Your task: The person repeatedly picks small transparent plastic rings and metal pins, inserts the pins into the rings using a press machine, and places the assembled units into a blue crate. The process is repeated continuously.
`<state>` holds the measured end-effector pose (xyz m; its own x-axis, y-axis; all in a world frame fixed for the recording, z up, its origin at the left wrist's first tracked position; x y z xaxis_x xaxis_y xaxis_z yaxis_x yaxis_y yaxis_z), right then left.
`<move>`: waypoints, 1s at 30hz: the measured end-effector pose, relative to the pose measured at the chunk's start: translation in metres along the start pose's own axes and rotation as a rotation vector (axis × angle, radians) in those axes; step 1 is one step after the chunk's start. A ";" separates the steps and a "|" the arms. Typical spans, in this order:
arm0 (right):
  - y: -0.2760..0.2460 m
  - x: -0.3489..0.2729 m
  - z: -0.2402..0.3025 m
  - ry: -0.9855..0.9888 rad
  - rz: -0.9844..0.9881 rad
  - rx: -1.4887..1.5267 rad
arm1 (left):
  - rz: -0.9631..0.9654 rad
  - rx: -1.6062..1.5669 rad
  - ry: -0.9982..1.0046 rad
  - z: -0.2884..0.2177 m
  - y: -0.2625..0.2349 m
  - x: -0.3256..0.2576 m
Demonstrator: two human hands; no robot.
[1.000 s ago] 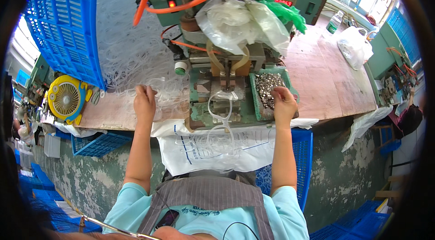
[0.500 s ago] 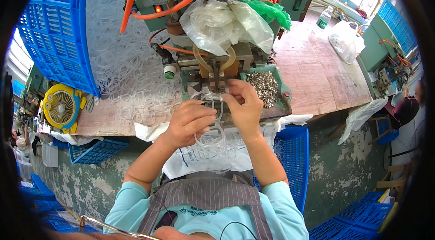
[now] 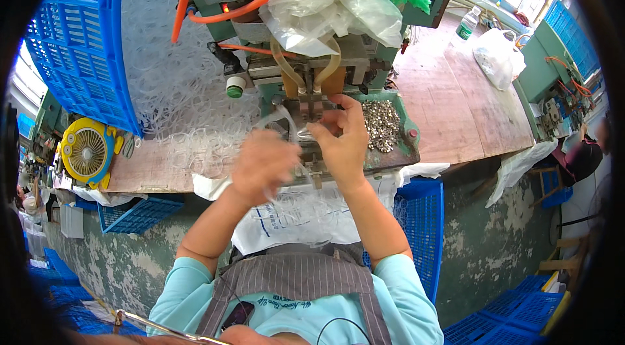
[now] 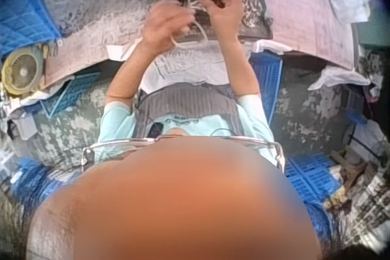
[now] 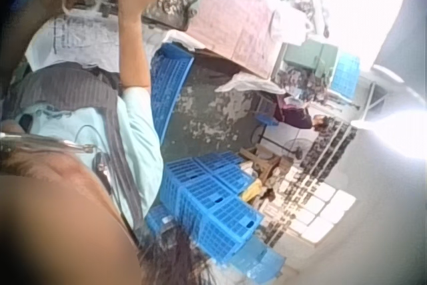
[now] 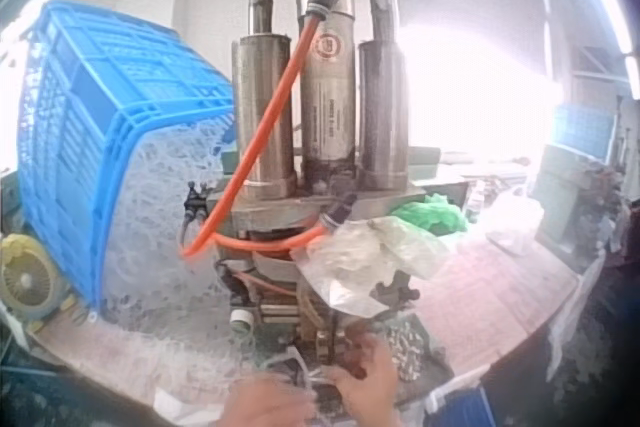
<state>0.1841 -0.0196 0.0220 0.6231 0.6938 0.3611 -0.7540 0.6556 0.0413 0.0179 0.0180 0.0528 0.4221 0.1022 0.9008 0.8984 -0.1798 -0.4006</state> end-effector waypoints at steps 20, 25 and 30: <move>-0.102 0.040 -0.072 -0.179 -0.284 -0.789 | 0.194 -0.230 -0.010 0.000 0.025 -0.023; -0.127 0.033 -0.106 -0.232 -0.031 -1.023 | 0.168 -0.217 -0.005 0.000 0.024 -0.024; -0.113 0.029 -0.110 -0.336 -0.045 -1.013 | 0.112 -0.228 0.021 -0.002 0.021 -0.018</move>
<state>0.3101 -0.0412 -0.0747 0.4398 0.6466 0.6233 -0.1107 0.7277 -0.6769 0.0294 0.0104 0.0286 0.5127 0.0488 0.8572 0.7945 -0.4054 -0.4522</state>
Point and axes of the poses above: each hand's wrist, its own x-axis towards the middle knuckle, its own y-axis out of the palm, z = x × y, the point moved 3 cm from there along x, towards the middle knuckle, and after that the axes turned 2 degrees about -z, right-handed, at the moved point
